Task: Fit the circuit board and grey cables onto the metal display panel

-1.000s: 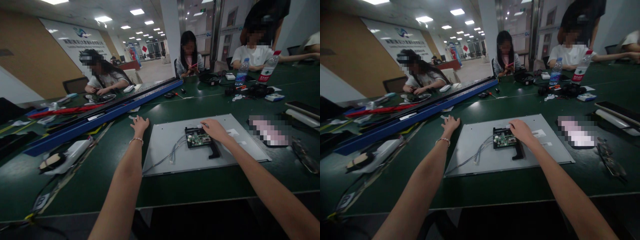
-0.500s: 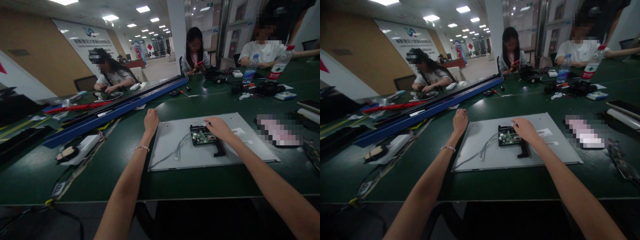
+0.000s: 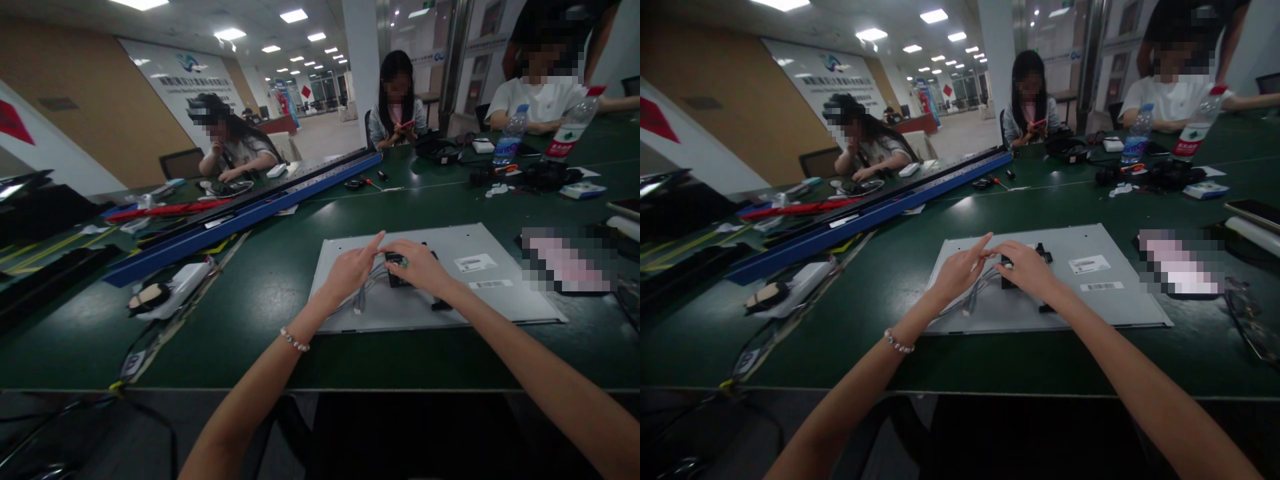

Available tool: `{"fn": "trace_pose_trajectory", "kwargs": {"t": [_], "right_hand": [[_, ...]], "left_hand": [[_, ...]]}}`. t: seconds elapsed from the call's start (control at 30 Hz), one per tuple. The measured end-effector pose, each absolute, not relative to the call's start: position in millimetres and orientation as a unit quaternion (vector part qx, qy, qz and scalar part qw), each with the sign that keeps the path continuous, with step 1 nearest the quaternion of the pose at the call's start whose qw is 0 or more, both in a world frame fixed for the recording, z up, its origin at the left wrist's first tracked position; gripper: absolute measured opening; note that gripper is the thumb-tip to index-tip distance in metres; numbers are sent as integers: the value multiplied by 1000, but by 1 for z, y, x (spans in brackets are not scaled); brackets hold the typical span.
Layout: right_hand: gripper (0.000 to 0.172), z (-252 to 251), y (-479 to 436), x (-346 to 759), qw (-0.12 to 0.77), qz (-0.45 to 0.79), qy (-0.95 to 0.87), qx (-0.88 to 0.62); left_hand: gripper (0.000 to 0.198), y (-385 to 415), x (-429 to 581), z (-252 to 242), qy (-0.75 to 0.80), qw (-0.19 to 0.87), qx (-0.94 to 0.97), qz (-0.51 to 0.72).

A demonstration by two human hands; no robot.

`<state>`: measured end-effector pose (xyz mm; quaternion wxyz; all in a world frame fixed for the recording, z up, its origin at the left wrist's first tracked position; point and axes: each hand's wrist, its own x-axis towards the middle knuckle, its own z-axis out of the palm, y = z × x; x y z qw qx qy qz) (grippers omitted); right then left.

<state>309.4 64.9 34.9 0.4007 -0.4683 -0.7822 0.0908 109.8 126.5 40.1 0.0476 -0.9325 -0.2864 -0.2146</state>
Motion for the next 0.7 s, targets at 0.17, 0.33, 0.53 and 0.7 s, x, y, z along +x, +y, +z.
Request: {"fn": "trace_pose_trajectory", "kwargs": {"t": [0.17,0.33,0.53,0.7], "right_hand": [[19,32,65,307,376,87,-793,-470],[17,30,65,305,370,67,-804,-461],[19,32,60,300,352,44,-810,-467],[18,32,54,294,273,27,-850,-450]], "left_hand": [[58,127,104,43,-282,12,-938,-203],[52,127,99,45,-260,-10,-948,-184],[54,135,91,49,-267,-25,-951,-151],[50,151,75,52,-259,-47,-951,-163]]}}
